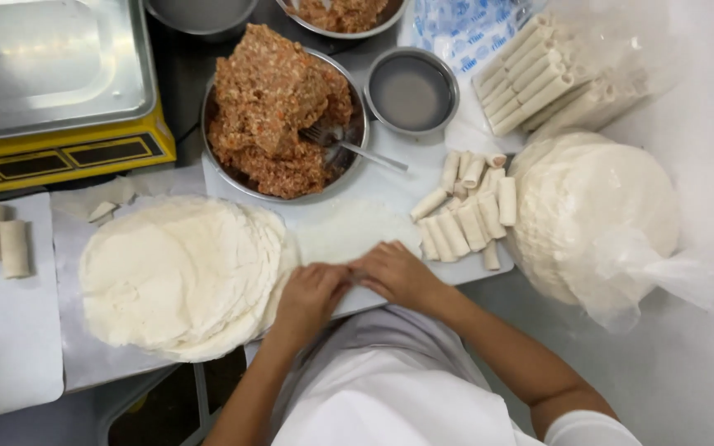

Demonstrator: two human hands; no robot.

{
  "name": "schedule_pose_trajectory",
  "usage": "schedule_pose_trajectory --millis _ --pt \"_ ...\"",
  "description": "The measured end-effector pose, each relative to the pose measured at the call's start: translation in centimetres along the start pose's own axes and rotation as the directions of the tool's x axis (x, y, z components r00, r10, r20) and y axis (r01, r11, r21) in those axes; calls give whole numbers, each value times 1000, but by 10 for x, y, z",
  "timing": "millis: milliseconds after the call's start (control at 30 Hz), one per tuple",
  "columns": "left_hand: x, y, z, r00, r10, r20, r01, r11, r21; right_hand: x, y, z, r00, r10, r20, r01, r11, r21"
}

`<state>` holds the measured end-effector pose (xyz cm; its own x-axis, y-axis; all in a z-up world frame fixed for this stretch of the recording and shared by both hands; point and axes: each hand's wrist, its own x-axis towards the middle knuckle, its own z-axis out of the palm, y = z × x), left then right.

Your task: The person peels sheets of thin dough, places meat filling on a sheet with a fork, and rolls it into a cylinder.

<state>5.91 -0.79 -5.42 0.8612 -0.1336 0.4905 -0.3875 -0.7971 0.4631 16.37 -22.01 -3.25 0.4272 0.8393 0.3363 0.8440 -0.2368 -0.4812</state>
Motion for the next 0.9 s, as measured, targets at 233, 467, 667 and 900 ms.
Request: schedule_pose_trajectory --millis 233,467,667,900 --pt "6 22 -11 993 -110 -41 106 990 -98 -5 1 -7 996 60 71 -62 998 20" --pt "-9 21 -28 990 -116 -75 122 990 72 -20 -7 -21 980 166 112 -160 985 -64" --pt "-8 42 -28 999 13 32 -27 872 489 -21 -30 -23 986 154 63 -126 939 -319" --pt "-7 42 -31 1000 5 10 -9 895 446 2 -58 10 997 56 -56 -76 880 -469"
